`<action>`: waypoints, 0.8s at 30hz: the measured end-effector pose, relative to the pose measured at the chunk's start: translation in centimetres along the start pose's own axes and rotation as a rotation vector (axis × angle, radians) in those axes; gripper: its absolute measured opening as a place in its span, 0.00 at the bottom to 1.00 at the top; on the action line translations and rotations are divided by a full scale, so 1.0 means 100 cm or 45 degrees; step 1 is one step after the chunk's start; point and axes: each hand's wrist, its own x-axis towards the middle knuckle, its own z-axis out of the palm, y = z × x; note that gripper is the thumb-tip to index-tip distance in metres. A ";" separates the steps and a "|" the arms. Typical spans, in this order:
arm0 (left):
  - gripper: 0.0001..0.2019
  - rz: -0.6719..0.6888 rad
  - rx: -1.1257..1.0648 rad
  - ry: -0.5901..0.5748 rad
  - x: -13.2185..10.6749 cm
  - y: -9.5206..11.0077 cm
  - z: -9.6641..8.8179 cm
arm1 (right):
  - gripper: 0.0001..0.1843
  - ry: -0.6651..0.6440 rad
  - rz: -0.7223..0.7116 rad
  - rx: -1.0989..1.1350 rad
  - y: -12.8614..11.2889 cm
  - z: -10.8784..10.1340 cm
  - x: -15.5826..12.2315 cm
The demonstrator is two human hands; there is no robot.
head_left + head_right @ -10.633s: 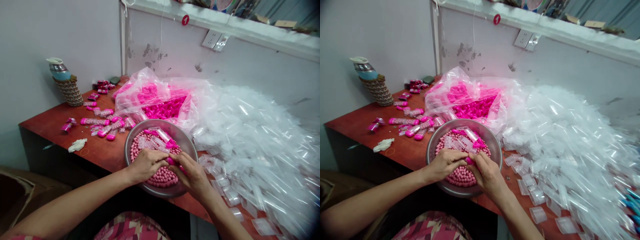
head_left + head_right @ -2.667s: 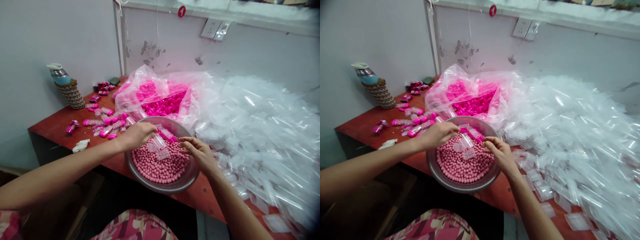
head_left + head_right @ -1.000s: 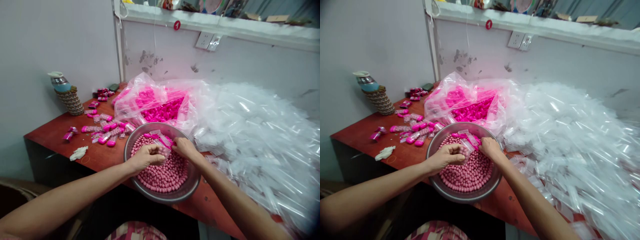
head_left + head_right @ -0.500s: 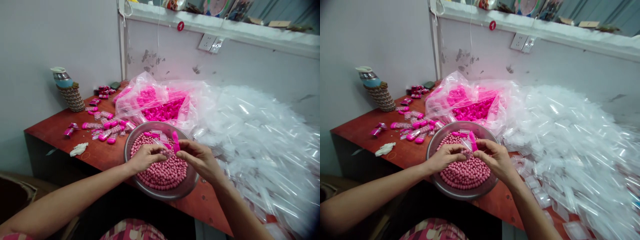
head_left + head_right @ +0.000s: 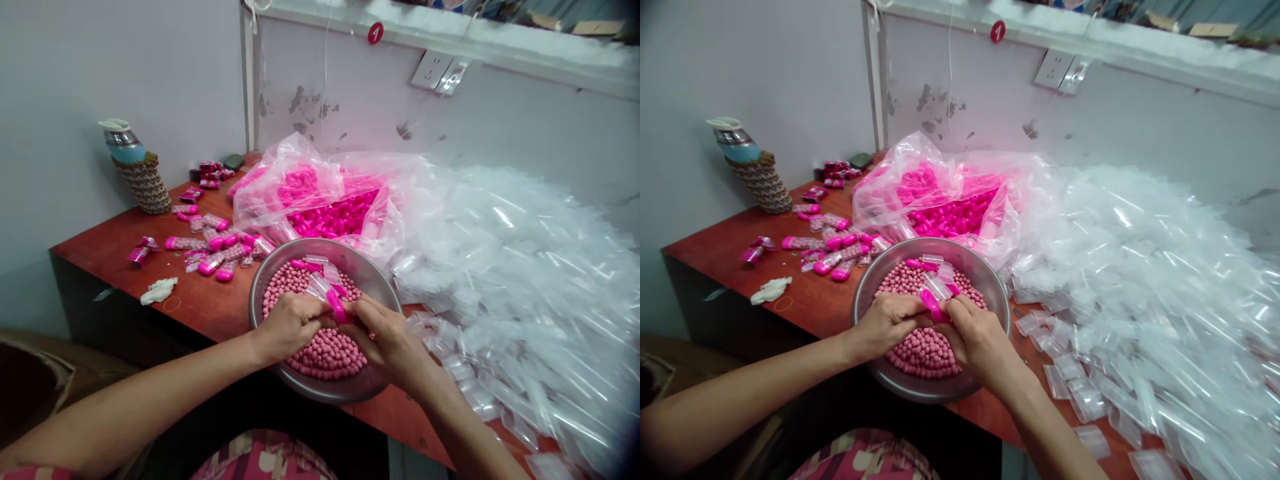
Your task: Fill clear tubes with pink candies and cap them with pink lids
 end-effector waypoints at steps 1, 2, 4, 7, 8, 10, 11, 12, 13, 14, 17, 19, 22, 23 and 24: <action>0.07 0.043 0.065 0.013 -0.001 -0.001 0.000 | 0.04 0.000 -0.025 -0.037 0.000 0.002 0.000; 0.08 0.074 0.122 0.036 -0.001 -0.002 0.001 | 0.05 -0.001 -0.040 -0.069 0.001 0.003 0.001; 0.09 0.072 0.187 0.065 0.000 -0.004 0.001 | 0.05 -0.034 -0.043 -0.095 0.005 0.004 0.002; 0.08 -0.018 0.103 -0.029 0.002 -0.002 0.001 | 0.07 -0.081 -0.063 -0.155 0.007 -0.001 0.005; 0.07 -0.033 0.052 -0.093 0.003 -0.001 0.001 | 0.14 -0.098 -0.092 -0.220 0.006 -0.004 0.006; 0.08 -0.037 -0.057 -0.183 0.005 0.000 0.002 | 0.28 -0.155 -0.202 -0.374 0.001 -0.013 0.009; 0.07 -0.043 -0.112 -0.200 0.005 0.001 0.002 | 0.32 -0.201 -0.263 -0.435 -0.002 -0.017 0.011; 0.07 -0.063 -0.170 -0.199 0.005 0.000 0.003 | 0.33 -0.241 -0.316 -0.477 -0.004 -0.021 0.013; 0.07 -0.101 -0.232 -0.183 0.006 0.000 0.002 | 0.33 -0.266 -0.350 -0.501 -0.006 -0.024 0.014; 0.07 -0.152 -0.300 -0.159 0.006 -0.001 0.002 | 0.31 -0.266 -0.355 -0.516 -0.006 -0.025 0.015; 0.08 -0.307 -0.488 -0.082 0.007 -0.003 -0.002 | 0.25 -0.135 -0.232 -0.528 0.000 -0.020 0.013; 0.07 -0.382 -0.608 -0.014 0.009 -0.003 -0.004 | 0.30 -0.036 -0.130 -0.508 0.005 -0.008 0.008; 0.07 -0.468 -0.777 0.050 0.011 -0.004 -0.003 | 0.39 0.092 -0.004 -0.520 0.007 0.020 0.001; 0.06 -0.489 -0.829 0.065 0.011 -0.005 -0.002 | 0.41 0.134 0.030 -0.539 0.006 0.028 0.000; 0.06 -0.505 -0.872 0.080 0.012 -0.006 -0.001 | 0.40 0.180 0.052 -0.558 0.005 0.036 0.000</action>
